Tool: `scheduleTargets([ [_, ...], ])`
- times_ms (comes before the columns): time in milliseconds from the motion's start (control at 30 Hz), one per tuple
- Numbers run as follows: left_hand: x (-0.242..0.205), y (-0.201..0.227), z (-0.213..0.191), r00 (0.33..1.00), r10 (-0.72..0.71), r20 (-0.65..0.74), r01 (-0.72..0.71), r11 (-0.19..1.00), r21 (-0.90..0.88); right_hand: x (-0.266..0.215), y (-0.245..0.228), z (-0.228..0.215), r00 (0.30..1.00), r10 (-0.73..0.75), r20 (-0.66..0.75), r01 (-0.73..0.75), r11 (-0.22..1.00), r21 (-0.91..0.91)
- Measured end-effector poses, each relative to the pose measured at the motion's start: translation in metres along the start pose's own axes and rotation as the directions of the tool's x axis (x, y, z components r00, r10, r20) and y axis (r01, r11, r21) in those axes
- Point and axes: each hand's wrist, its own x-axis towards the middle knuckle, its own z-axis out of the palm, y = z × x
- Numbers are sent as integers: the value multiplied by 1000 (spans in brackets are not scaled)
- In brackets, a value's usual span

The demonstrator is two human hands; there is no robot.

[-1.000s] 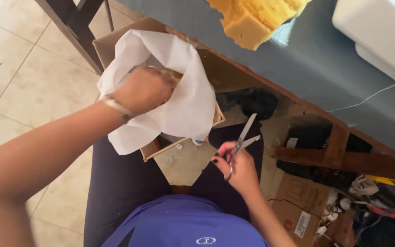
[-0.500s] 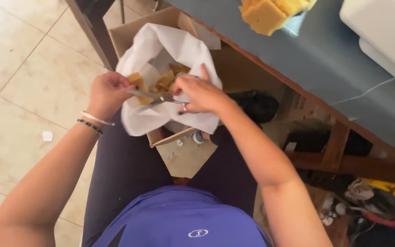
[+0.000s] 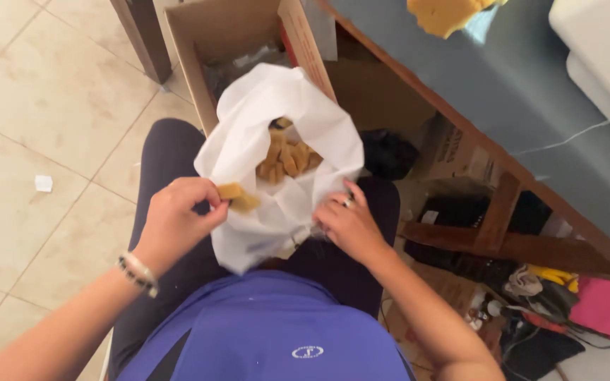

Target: Cutting and tearing a large block of foam into small pieces and collecting them in a bag.

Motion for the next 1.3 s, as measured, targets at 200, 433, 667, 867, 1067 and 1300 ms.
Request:
scheduleTargets([
  [200,-12,7,-5,984,98,-150,-91,994,54,-7,-18,4,994,105,-12,-104,994,44],
  [433,-3,70,-40,976,-143,-167,91,954,-285,-13,-48,-80,901,434,28,-390,779,492],
  [667,17,95,-16,955,-289,72,260,694,-671,12,-81,-98,872,332,359,-485,679,551],
  [867,9,75,-3,899,-397,185,408,607,-682,33,-84,-84,899,120,422,-390,660,643],
  [1067,8,71,-12,882,-424,207,460,674,-578,36,-70,-47,925,176,337,-374,585,719],
  [1300,5,66,-14,902,-396,173,422,723,-546,19,-62,-16,880,334,337,-460,430,777],
])
